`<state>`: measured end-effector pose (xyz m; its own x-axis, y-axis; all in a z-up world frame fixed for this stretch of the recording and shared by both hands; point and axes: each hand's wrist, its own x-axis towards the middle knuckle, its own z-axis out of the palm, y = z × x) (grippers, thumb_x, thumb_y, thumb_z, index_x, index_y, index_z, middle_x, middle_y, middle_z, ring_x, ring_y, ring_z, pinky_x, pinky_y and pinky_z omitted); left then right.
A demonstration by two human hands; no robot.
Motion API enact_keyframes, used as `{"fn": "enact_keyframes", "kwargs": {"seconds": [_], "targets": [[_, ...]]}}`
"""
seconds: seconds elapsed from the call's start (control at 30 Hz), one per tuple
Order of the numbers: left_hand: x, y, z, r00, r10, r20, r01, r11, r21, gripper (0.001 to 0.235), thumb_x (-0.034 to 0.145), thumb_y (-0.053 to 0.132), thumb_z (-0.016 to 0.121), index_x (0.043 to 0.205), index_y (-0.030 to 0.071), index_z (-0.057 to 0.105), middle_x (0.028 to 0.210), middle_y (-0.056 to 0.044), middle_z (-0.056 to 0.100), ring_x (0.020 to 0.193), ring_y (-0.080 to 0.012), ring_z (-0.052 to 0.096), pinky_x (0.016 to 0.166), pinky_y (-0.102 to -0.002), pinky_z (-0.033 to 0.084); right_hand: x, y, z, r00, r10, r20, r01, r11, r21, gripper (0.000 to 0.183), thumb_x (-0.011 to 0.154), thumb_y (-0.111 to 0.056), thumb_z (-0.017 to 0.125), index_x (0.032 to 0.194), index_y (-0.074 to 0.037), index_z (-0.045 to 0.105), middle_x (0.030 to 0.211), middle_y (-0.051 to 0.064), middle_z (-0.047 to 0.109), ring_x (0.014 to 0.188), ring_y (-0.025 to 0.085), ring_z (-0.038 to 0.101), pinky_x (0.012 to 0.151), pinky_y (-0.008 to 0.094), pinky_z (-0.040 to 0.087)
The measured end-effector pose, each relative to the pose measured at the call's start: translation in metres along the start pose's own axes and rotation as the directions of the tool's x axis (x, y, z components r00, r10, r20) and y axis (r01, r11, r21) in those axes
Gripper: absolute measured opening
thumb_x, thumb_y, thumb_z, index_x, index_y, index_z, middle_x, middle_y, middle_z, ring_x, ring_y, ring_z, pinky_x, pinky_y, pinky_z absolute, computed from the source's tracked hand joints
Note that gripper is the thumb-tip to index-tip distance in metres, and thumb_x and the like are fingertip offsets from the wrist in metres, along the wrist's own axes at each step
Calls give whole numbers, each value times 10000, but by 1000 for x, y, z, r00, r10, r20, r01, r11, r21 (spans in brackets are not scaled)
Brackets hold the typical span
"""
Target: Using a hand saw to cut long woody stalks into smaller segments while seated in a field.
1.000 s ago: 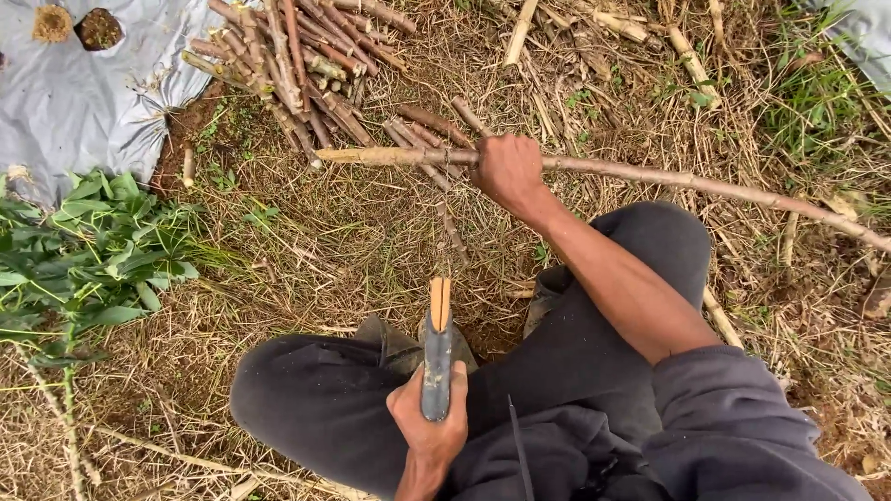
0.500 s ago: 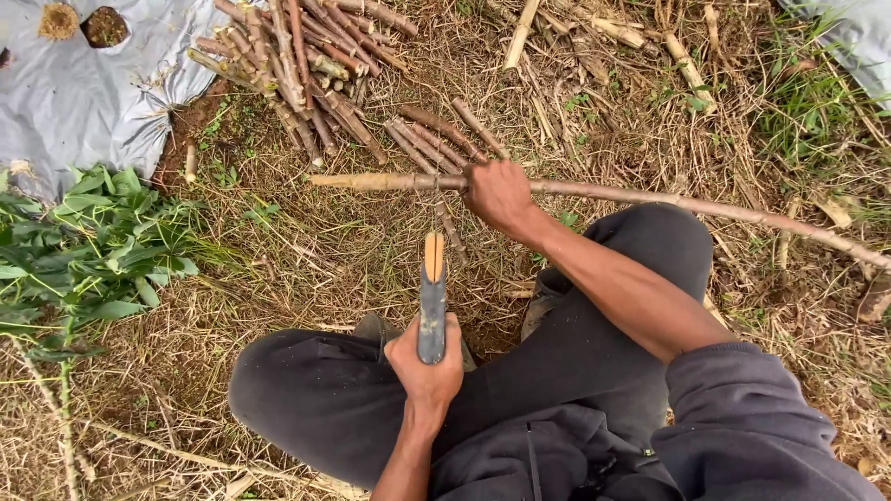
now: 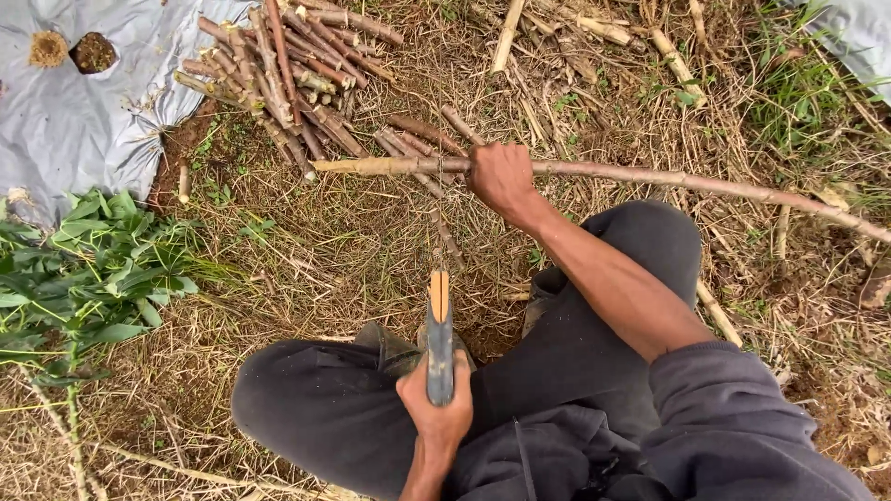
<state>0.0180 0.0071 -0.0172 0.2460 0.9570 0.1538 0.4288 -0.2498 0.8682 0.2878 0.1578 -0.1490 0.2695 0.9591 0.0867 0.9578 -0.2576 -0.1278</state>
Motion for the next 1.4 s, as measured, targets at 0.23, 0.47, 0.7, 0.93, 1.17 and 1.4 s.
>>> {"fn": "enact_keyframes", "kwargs": {"seconds": [0.23, 0.47, 0.7, 0.93, 1.17, 1.4], "targets": [[21, -24, 3, 990, 33, -140, -28, 999, 39, 333, 721, 115, 771, 469, 139, 554, 348, -19, 501, 257, -184, 490, 371, -235, 395, -32, -49, 6, 991, -99, 89, 96, 994, 44, 213, 913, -37, 551, 867, -111, 746, 554, 55, 629, 424, 171, 544, 460, 303, 489], [28, -12, 7, 999, 50, -16, -51, 996, -76, 178, 810, 31, 727, 653, 65, 650, 446, 14, 557, 314, -101, 439, 377, -239, 401, -8, -14, 18, 993, -35, -113, 41, 998, 49, 284, 961, -47, 519, 733, -94, 680, 506, 39, 562, 381, 142, 458, 382, 305, 360], [3, -24, -10, 999, 13, 51, -12, 1000, -27, 50, 765, 2, 733, 732, 27, 705, 472, 43, 563, 320, -64, 387, 324, -228, 337, -10, -17, 31, 990, -71, -120, 83, 991, 102, 408, 1053, -121, 534, 671, -77, 670, 435, 13, 495, 302, 96, 393, 226, 268, 253], [39, -14, 13, 998, 58, -12, -58, 997, -42, 105, 797, 21, 726, 699, 11, 690, 485, 19, 560, 356, -74, 402, 362, -249, 336, -4, -7, 33, 979, -80, -188, 87, 996, 31, 340, 970, -55, 522, 656, -111, 638, 439, -12, 463, 314, 75, 353, 251, 274, 230], [-7, -13, -19, 998, 4, 58, -3, 1000, -17, 66, 760, 40, 728, 708, 34, 688, 477, 30, 547, 337, -81, 366, 350, -249, 341, 6, 0, 33, 972, -57, -228, 56, 998, -9, 392, 1029, -125, 513, 649, -122, 609, 445, -32, 426, 337, 76, 330, 290, 268, 205], [57, -44, 27, 999, 50, 11, -50, 998, -40, 171, 820, 44, 713, 664, 86, 657, 464, 60, 537, 339, -73, 398, 353, -244, 322, -12, -27, 25, 989, -103, -103, 113, 989, 98, 296, 967, -34, 533, 697, -67, 648, 453, 34, 530, 302, 86, 387, 238, 262, 249]]}}
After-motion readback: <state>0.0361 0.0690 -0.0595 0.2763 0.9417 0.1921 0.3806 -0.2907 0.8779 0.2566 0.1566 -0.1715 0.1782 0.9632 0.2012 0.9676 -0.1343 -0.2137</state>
